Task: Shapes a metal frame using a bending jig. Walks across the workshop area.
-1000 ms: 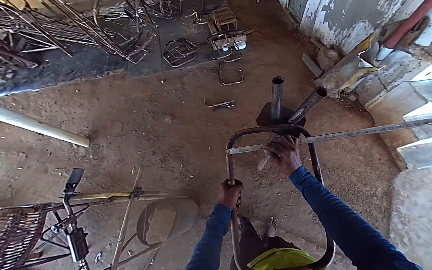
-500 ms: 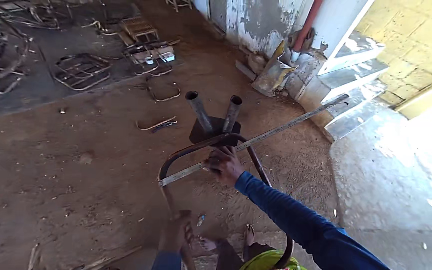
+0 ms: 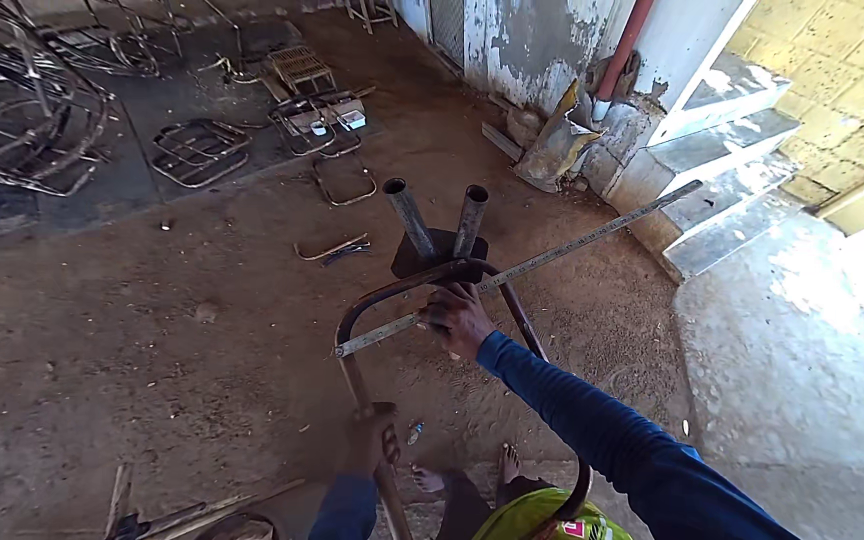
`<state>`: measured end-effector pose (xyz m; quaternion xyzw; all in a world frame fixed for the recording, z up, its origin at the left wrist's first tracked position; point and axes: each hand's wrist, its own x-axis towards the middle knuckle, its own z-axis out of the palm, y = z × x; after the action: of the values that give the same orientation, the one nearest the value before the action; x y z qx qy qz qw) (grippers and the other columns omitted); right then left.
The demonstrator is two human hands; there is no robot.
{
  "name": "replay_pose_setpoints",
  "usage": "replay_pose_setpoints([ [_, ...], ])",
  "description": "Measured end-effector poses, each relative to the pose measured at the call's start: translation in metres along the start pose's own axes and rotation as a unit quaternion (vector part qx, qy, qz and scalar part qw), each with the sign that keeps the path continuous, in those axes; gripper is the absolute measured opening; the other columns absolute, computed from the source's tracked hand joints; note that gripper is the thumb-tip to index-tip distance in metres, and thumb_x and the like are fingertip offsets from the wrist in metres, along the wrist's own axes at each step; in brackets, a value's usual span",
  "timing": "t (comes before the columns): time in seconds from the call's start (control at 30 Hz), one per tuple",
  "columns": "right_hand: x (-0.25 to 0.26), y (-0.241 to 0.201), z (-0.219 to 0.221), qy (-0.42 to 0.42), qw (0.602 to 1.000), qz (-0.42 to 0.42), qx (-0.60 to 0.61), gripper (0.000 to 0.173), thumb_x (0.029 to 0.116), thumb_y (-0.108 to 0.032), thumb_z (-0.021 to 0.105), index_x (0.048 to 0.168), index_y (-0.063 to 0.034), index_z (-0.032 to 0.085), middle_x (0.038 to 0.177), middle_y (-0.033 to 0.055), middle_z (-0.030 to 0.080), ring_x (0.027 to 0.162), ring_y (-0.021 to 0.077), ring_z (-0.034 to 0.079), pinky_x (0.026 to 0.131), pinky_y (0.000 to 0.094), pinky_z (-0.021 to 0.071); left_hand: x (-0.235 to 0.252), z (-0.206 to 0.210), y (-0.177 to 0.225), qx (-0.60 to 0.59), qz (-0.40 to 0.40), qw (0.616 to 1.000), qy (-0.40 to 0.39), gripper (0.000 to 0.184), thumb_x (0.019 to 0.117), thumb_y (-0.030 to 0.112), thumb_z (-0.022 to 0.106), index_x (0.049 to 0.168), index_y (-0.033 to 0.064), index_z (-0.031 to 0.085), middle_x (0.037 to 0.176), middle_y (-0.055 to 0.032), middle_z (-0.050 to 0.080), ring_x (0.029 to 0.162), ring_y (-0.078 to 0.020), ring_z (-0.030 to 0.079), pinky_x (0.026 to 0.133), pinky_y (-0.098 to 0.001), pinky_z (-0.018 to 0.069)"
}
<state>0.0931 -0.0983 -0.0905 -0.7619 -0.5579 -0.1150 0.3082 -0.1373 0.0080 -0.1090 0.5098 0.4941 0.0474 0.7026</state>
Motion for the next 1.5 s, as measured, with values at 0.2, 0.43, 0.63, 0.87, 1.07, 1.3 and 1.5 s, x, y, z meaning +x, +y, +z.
replay_pose_setpoints([
  [0.2,-0.003,-0.005,0.000,-0.022,1.000,-0.004,-0.001,0.016,0.0968,-0.026,0.067,0.105,-0.0230,0.081,0.107,-0.0003,0.072,0.110,0.0206,0.063,0.104,0.0466,0.0441,0.000,0.001,0.001,-0.013,-0.001,1.000,0.003,0.004,0.0967,0.000,0.055,0.099,0.0013,0.058,0.051,0.0012,0.035,0.035,-0.0115,0.037,0.033,-0.0298,0.0432],
  [0.43,-0.004,-0.006,0.001,-0.034,0.999,0.005,0.003,0.019,0.0988,-0.030,0.065,0.105,-0.0231,0.081,0.107,-0.0002,0.072,0.111,0.0208,0.062,0.103,0.0467,0.0435,-0.002,0.002,0.002,-0.011,-0.005,1.000,0.008,0.004,0.0987,0.001,0.055,0.101,0.0005,0.058,0.053,0.0006,0.036,0.036,-0.0118,0.037,0.033,-0.0297,0.0427],
  [0.63,-0.007,-0.015,-0.023,-0.053,0.998,0.016,0.028,0.020,0.0995,-0.030,0.065,0.106,-0.0194,0.081,0.107,0.0046,0.074,0.109,0.0251,0.065,0.102,0.0507,0.0462,-0.003,0.004,0.007,0.008,0.001,1.000,0.010,0.006,0.1019,0.003,0.054,0.107,-0.0006,0.057,0.055,-0.0006,0.040,0.038,-0.0123,0.041,0.036,-0.0289,0.0442],
  [0.87,-0.118,-0.058,-0.093,-0.075,0.990,0.023,0.113,0.019,0.0971,-0.029,0.068,0.108,-0.0201,0.081,0.106,0.0050,0.073,0.104,0.0230,0.065,0.099,0.0516,0.0483,-0.004,-0.004,0.003,0.070,-0.014,0.997,0.017,0.015,0.1019,0.014,0.059,0.112,0.0035,0.061,0.067,-0.0019,0.049,0.047,-0.0128,0.047,0.045,-0.0308,0.0485],
  [1.07,-0.221,-0.100,-0.080,-0.127,0.985,0.031,0.110,0.020,0.0982,-0.029,0.064,0.107,-0.0266,0.081,0.103,0.0014,0.071,0.103,0.0210,0.064,0.096,0.0498,0.0477,-0.001,-0.001,-0.006,0.016,-0.033,0.999,0.006,0.005,0.0962,0.009,0.060,0.101,0.0062,0.059,0.057,0.0019,0.040,0.038,-0.0105,0.040,0.036,-0.0287,0.0450],
  [1.3,-0.246,-0.115,-0.073,-0.132,0.983,0.047,0.122,0.020,0.1009,-0.031,0.061,0.105,-0.0253,0.080,0.103,-0.0011,0.070,0.105,0.0178,0.063,0.097,0.0450,0.0475,-0.009,0.007,-0.011,0.003,-0.032,0.999,0.018,0.006,0.0961,0.009,0.058,0.101,0.0067,0.058,0.058,0.0018,0.040,0.039,-0.0107,0.041,0.036,-0.0287,0.0451],
  [1.5,-0.259,-0.109,-0.081,-0.130,0.983,0.049,0.120,0.020,0.1004,-0.030,0.062,0.107,-0.0273,0.080,0.102,-0.0026,0.069,0.104,0.0164,0.061,0.096,0.0441,0.0465,-0.014,0.013,-0.014,-0.012,-0.031,0.999,0.024,0.004,0.0956,0.008,0.058,0.099,0.0083,0.058,0.056,0.0033,0.036,0.038,-0.0104,0.038,0.036,-0.0289,0.0439],
])
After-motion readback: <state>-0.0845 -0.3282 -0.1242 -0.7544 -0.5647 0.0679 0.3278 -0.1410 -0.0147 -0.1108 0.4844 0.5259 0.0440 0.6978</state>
